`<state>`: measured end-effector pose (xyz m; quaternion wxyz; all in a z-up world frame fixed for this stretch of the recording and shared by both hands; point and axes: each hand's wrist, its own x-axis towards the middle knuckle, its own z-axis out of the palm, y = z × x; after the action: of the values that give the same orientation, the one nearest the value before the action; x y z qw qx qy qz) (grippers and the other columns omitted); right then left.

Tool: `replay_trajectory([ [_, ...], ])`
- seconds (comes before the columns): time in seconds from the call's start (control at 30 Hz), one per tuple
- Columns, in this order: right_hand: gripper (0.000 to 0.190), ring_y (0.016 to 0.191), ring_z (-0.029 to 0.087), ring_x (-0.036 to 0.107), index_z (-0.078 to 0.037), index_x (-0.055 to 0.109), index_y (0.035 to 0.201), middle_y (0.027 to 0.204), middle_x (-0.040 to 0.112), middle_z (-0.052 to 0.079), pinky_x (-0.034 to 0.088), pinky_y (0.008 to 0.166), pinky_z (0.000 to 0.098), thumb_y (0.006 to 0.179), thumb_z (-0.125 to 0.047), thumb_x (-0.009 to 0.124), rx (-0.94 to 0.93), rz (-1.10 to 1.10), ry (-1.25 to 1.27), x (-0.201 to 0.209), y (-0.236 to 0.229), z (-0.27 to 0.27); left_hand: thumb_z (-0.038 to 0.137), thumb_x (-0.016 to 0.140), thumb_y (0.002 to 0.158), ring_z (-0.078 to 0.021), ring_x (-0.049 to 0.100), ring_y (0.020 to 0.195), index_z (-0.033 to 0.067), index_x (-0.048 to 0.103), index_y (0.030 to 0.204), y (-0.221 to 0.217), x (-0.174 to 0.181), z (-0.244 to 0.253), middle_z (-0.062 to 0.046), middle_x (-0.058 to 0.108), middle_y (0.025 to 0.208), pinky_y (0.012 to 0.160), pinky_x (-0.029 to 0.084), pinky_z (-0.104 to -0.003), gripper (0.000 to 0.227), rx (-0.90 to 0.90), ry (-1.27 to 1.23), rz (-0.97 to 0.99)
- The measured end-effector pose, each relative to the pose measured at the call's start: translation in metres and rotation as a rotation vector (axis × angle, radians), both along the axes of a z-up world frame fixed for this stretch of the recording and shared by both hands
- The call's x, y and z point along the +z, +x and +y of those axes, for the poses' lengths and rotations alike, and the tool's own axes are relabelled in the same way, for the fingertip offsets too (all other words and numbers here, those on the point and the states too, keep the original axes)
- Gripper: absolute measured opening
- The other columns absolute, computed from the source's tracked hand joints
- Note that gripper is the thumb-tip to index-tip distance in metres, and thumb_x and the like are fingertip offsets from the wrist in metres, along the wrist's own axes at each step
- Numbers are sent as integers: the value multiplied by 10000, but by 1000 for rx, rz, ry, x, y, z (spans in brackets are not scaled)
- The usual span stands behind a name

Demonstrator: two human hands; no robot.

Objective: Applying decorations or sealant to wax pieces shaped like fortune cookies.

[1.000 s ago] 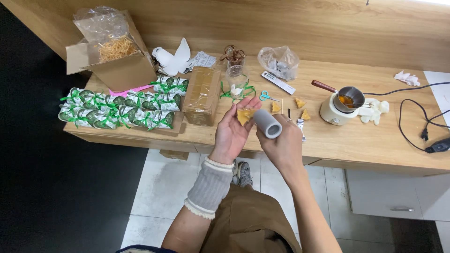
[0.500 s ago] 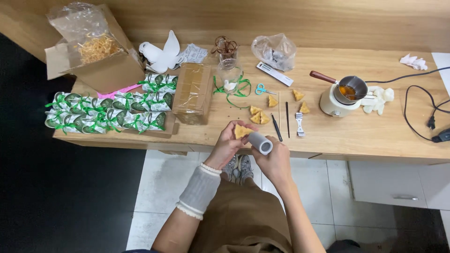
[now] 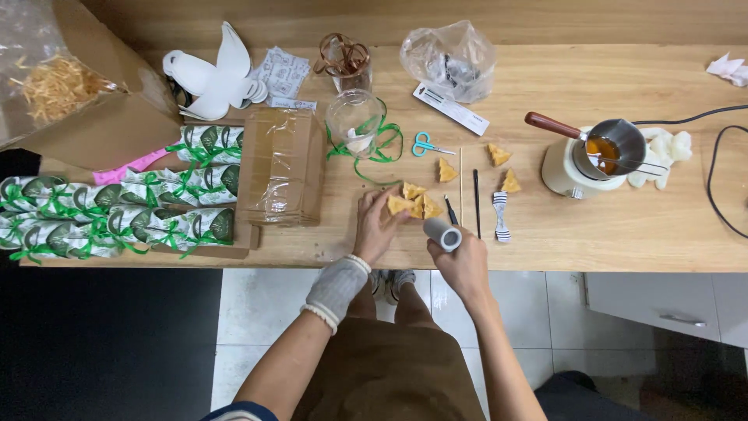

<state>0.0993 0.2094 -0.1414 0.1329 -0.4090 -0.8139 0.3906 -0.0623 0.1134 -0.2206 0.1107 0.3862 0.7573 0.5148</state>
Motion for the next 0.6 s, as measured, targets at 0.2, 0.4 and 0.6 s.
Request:
replay_trajectory([
  [0.2,290,754,382,739,21,746,990,804,733,246,559,681,445,793,-191,756,-58,-65,-25,-14,-8,38,141,693,917,-306,604,1173,55,539,1313,-48,-45,47,-157,617,1219,1029,478,-405,434,23,12,-165],
  [0.4,278,699,353,748,11,745,989,762,739,227,558,664,429,809,-200,748,-115,-130,-110,-29,-12,55,158,704,861,-320,538,1266,66,538,1331,-73,-78,83,-140,594,1292,1110,412,-453,507,-191,-226,78],
  [0.6,279,735,363,729,21,748,976,807,730,233,559,675,429,786,-183,761,38,-65,19,-39,-20,70,523,818,776,-365,347,1442,27,343,1540,-56,-35,58,-185,382,1534,1204,253,-517,1027,-285,-277,140],
])
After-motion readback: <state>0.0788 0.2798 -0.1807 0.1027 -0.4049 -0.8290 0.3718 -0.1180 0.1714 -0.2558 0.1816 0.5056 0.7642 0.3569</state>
